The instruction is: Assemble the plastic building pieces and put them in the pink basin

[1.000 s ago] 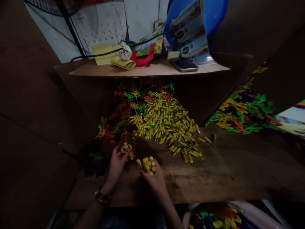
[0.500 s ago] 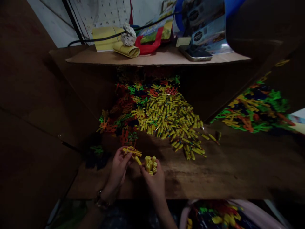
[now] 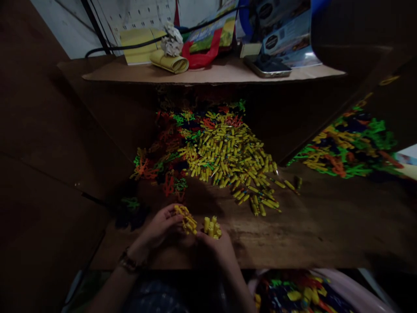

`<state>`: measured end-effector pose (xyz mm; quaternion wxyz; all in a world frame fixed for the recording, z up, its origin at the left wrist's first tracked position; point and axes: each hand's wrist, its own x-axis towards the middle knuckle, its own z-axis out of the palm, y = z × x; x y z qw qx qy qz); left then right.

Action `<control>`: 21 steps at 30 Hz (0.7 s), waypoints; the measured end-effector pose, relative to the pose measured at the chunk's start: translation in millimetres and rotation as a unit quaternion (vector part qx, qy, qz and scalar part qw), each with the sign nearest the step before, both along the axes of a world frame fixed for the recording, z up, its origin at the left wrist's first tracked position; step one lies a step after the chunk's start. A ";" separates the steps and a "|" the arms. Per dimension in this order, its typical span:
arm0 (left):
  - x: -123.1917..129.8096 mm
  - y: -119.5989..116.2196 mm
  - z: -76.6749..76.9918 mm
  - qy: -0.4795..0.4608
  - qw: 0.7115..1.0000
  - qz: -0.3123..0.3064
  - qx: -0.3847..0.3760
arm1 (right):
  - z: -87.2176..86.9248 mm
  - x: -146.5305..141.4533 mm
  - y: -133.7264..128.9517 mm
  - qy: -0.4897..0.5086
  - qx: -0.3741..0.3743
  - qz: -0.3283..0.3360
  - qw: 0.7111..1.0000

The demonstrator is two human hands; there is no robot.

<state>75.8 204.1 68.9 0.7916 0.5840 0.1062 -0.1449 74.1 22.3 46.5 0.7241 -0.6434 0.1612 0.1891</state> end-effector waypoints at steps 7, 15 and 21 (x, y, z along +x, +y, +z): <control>22.3 -2.1 -22.1 -0.199 0.753 0.043 0.626 | -1.1 15.3 -41.9 -0.154 -0.283 -0.035 0.946; 24.2 -1.6 -39.2 -0.132 0.855 0.144 0.480 | 3.2 5.4 -23.3 -0.204 -0.177 0.041 0.962; 15.1 2.3 -32.3 -0.019 0.982 0.142 0.125 | 14.3 16.2 -2.1 -0.249 -0.164 0.055 0.953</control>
